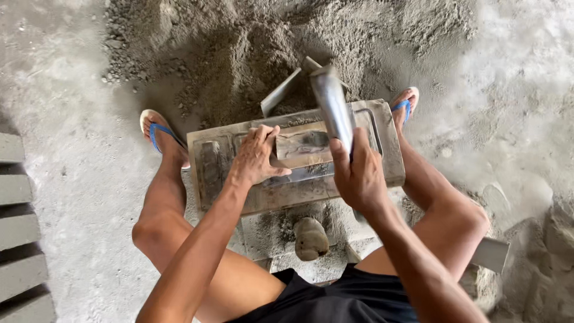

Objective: The person scoops wet concrete into a rectangular metal mold, levels the surface with a straight edge, and compacts the mixture. They then lift the mold and invert it to release a finished concrete brick onto a growing stack on the ground.

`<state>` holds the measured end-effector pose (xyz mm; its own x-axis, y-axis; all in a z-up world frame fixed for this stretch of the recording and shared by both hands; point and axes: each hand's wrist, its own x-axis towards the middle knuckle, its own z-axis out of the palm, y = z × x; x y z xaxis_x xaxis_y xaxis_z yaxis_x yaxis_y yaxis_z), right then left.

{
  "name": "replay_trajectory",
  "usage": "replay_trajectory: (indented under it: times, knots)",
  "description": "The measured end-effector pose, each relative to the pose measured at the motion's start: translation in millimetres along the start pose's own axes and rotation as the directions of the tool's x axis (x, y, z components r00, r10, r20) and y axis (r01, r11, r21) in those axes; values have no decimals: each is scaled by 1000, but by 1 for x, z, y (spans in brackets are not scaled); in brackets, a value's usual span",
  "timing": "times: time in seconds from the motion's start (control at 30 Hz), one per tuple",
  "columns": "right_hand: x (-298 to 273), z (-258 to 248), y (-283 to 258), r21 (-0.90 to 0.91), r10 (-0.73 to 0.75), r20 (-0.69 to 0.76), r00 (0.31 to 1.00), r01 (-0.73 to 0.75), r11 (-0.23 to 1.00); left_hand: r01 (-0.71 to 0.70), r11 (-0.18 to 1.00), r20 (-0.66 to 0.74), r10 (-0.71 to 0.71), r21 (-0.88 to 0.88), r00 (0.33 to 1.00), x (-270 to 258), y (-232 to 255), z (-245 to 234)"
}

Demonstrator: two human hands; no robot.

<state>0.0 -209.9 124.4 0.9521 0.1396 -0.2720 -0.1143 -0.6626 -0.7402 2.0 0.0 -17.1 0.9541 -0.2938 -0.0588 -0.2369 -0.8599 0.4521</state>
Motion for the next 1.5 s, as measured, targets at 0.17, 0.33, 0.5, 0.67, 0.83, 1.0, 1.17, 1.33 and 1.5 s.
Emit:
replay_trajectory:
  times: [0.17,0.33,0.5,0.67,0.83,1.0,1.17,1.33,1.5]
  knots:
    - [18,45,60,186,296,219,930,-338,923,5,1000,30,-4,-20,1000,-3,0,-5]
    - [-6,10,-11,92,168,99,981,-177,980,30,997,57,-27,-70,998,1,6,-14]
    - [10,28,17,120,232,88,969,-242,963,17,997,63,-12,-72,998,1,14,-24]
    - [-14,-17,-41,49,96,22,995,-97,994,25,997,30,-27,74,999,-6,17,-25]
    - [0,44,18,154,205,179,962,-233,960,-24,998,24,23,50,999,-1,-9,-1]
    - [2,26,17,324,258,333,907,-367,872,39,999,94,-41,23,995,-3,-4,-4]
    - [-7,33,27,235,92,-40,995,-80,969,45,993,83,-36,-108,996,1,-2,-8]
    - [-7,33,8,196,217,153,964,-245,950,62,998,87,-59,-23,994,-2,-7,0]
    - [-3,48,0,85,127,126,984,-138,987,63,996,41,-66,60,997,-6,-9,5]
